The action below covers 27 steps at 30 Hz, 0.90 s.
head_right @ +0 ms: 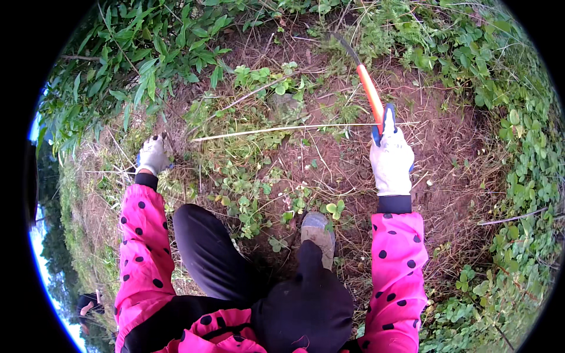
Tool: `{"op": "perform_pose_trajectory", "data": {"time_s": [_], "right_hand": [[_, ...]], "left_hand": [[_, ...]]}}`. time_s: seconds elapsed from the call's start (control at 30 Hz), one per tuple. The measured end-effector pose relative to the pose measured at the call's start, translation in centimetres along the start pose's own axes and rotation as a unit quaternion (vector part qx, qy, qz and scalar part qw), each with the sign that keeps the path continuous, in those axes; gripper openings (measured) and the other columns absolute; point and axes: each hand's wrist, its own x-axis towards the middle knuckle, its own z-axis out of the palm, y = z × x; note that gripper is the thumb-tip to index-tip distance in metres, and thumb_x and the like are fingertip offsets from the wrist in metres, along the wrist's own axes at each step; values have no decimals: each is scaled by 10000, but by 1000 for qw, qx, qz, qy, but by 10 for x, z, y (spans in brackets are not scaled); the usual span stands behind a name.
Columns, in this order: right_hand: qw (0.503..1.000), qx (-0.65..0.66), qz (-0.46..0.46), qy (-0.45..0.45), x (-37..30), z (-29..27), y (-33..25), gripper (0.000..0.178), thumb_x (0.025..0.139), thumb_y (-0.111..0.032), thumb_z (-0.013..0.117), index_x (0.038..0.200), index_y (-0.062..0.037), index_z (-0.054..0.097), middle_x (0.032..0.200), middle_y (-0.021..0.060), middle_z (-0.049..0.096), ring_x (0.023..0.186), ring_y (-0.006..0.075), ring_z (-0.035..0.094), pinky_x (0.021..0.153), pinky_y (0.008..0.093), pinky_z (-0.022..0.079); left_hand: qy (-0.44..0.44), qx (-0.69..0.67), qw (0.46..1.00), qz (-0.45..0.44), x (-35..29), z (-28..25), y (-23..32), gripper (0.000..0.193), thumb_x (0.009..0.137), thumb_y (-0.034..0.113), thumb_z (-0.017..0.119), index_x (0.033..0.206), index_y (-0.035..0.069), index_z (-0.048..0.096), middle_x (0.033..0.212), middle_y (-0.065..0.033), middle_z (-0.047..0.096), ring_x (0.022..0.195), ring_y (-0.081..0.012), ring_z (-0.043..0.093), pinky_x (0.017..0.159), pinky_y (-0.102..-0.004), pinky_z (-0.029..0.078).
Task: The person uses a sickle to cut and clear weeds and dry grass from a patch of ground. They repeatedly swing the sickle to sever vegetation and pull away cut stems by hand, gradually exposing bare soil.
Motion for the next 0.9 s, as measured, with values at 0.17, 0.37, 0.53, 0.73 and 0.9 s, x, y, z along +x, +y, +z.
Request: {"op": "perform_pose_trajectory", "data": {"time_s": [0.17, 0.37, 0.53, 0.73, 0.9], "right_hand": [[978, -6, 102, -182, -104, -3, -18, 645, 835, -249, 587, 1380, -98, 277, 717, 119, 577, 577, 289, 588, 500, 387, 467], [897, 210, 339, -191, -207, -86, -41, 643, 793, -78, 645, 1348, -40, 323, 1023, 212, 607, 865, 305, 638, 715, 340, 500], [855, 266, 424, -139, -240, -86, -42, 633, 777, -124, 687, 1319, -30, 375, 1075, 147, 605, 916, 168, 597, 798, 299, 467], [851, 279, 416, -161, -206, -90, -41, 588, 782, -107, 675, 1300, -33, 407, 1031, 130, 611, 871, 142, 575, 786, 286, 473], [821, 303, 454, -168, -216, -65, -36, 562, 793, -100, 669, 1285, -5, 416, 927, 57, 586, 784, 100, 506, 729, 254, 458]], "left_hand": [[207, -237, 913, 259, -30, -143, 173, 956, 581, 346, 792, 1363, 130, 288, 1307, -144, 413, 1240, -326, 352, 995, -431, 337], [140, -274, 908, 284, 28, -115, 290, 1084, 578, 548, 746, 1409, 142, 181, 1435, -143, 248, 1304, -373, 243, 1040, -511, 233], [60, -88, 947, 303, 32, -108, 334, 972, 569, 392, 795, 1374, 165, 301, 1400, -176, 288, 1274, -385, 291, 984, -482, 302], [219, -110, 902, 354, -41, -15, 267, 649, 765, 137, 518, 1370, 170, 286, 1441, -146, 213, 1298, -411, 231, 1005, -478, 304], [202, -152, 837, 485, -117, 51, 169, 487, 756, 164, 532, 1238, 134, 466, 1291, -157, 424, 1170, -338, 426, 983, -431, 359]]}}
